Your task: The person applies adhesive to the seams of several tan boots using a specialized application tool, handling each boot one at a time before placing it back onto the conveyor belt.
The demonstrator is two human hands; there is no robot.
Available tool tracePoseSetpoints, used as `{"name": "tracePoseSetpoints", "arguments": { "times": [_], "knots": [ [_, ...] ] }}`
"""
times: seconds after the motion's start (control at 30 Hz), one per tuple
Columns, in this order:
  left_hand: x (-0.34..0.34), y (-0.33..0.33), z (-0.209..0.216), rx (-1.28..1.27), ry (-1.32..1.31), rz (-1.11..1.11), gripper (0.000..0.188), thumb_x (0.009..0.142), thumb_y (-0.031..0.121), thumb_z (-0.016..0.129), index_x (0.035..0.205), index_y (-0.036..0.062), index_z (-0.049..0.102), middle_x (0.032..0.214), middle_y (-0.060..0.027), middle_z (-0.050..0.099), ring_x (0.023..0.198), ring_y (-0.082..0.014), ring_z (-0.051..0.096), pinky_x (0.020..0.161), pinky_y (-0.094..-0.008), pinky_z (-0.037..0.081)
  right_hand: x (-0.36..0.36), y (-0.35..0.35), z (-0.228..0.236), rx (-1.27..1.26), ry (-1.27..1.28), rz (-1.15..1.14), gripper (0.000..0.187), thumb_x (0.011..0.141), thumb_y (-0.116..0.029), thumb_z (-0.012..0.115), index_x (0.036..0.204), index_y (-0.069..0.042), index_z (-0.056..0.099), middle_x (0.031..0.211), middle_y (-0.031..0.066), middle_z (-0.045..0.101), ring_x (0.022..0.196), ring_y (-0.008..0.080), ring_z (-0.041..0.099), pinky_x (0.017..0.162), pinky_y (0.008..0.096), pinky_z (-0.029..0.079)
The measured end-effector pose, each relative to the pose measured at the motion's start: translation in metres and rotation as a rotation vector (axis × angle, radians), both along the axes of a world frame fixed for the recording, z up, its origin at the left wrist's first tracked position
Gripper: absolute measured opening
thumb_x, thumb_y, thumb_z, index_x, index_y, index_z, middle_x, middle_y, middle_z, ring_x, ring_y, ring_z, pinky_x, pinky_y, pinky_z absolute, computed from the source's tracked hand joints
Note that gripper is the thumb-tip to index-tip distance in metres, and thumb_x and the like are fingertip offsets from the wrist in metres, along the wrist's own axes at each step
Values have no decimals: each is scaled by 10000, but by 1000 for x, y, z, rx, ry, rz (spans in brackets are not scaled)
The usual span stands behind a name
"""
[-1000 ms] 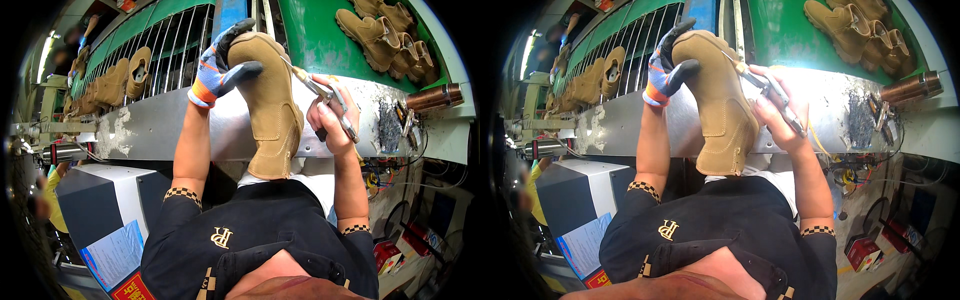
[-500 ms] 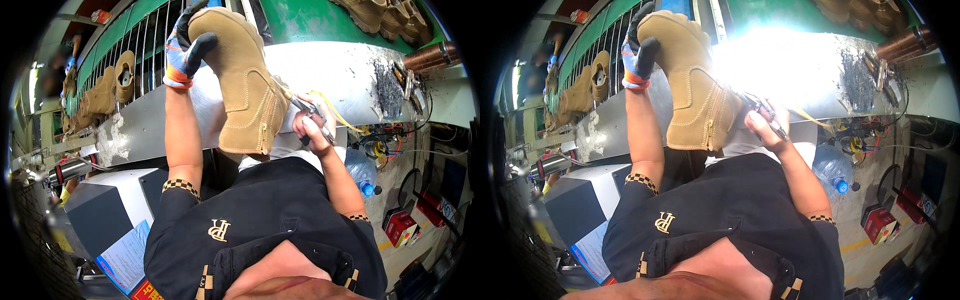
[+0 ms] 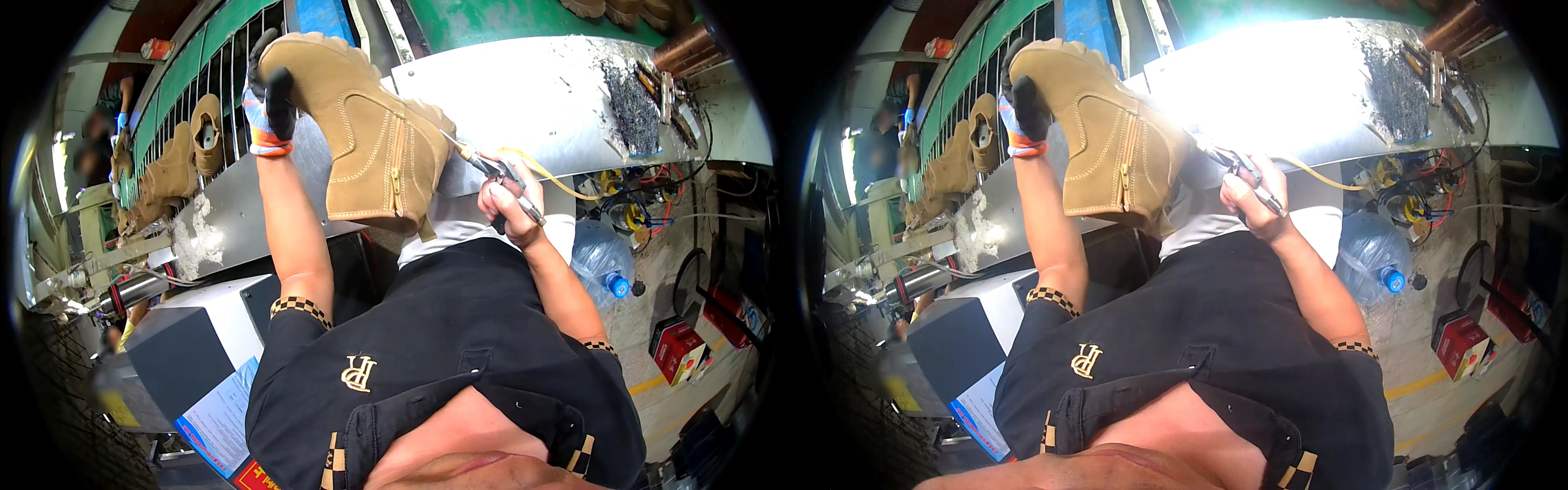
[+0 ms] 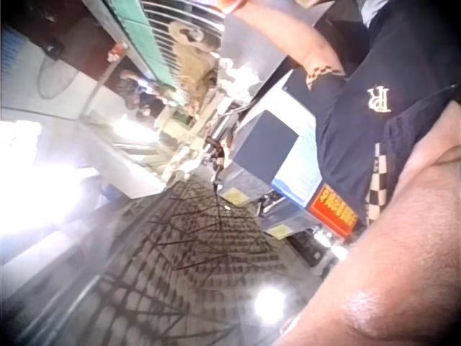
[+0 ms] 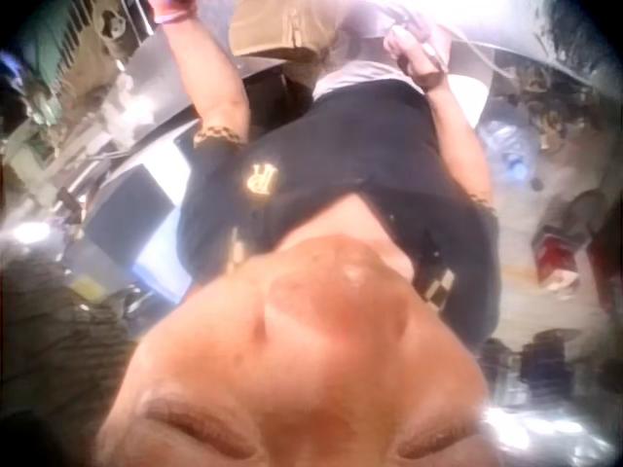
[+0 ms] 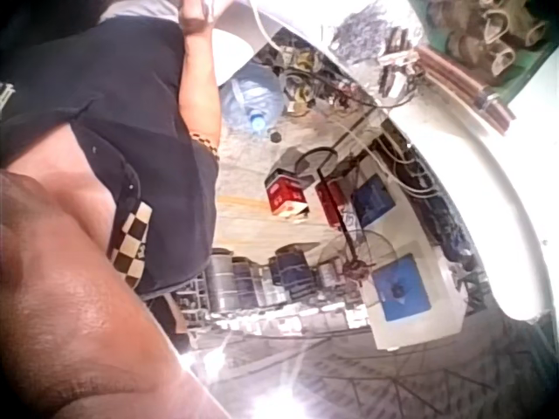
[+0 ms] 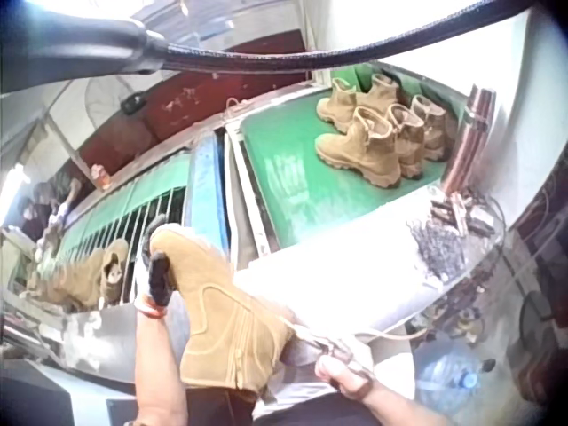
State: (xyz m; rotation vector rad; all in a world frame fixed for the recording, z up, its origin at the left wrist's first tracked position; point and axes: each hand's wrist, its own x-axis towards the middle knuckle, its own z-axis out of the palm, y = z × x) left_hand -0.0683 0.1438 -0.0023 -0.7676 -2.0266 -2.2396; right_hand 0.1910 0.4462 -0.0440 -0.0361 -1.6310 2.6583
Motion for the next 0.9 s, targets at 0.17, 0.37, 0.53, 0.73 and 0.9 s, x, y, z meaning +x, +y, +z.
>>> {"name": "tracePoseSetpoints", "arguments": {
  "times": [0.17,0.37,0.53,0.73,0.9],
  "knots": [
    [36,-4,1,33,-11,191,711,870,442,705,1369,8,445,1250,-113,590,1142,-223,573,1006,-359,453,5,-7,0,-11,-49,-27,449,903,-110,514,1295,100,452,633,30,446,530,97,414,508,251,379],
    [71,-35,-27,39,-190,258,456,1003,407,517,1226,12,557,1182,-120,628,1084,-209,606,976,-340,465,-5,-19,2,36,-40,-40,402,918,-95,513,1282,68,462,635,19,452,518,81,400,502,246,369],
    [122,-66,-36,95,-502,395,548,982,410,548,1301,-34,520,1263,-139,597,1135,-231,594,1002,-371,463,-20,-31,-6,124,37,-51,323,916,-96,529,1216,18,496,643,4,499,517,56,426,494,225,355],
    [188,-69,-25,143,-808,490,556,981,410,551,1375,22,483,1305,-123,586,1169,-259,592,958,-416,513,-28,-42,-8,320,144,-66,389,889,-87,555,1262,18,518,657,19,574,560,48,496,521,231,389],
    [232,-72,-6,-224,-900,421,639,966,504,531,1402,42,460,1317,-122,578,1121,-258,622,874,-388,563,-26,-42,-3,447,200,-68,433,852,-57,573,1274,20,518,593,52,584,511,71,516,524,249,405]
  ]
}}
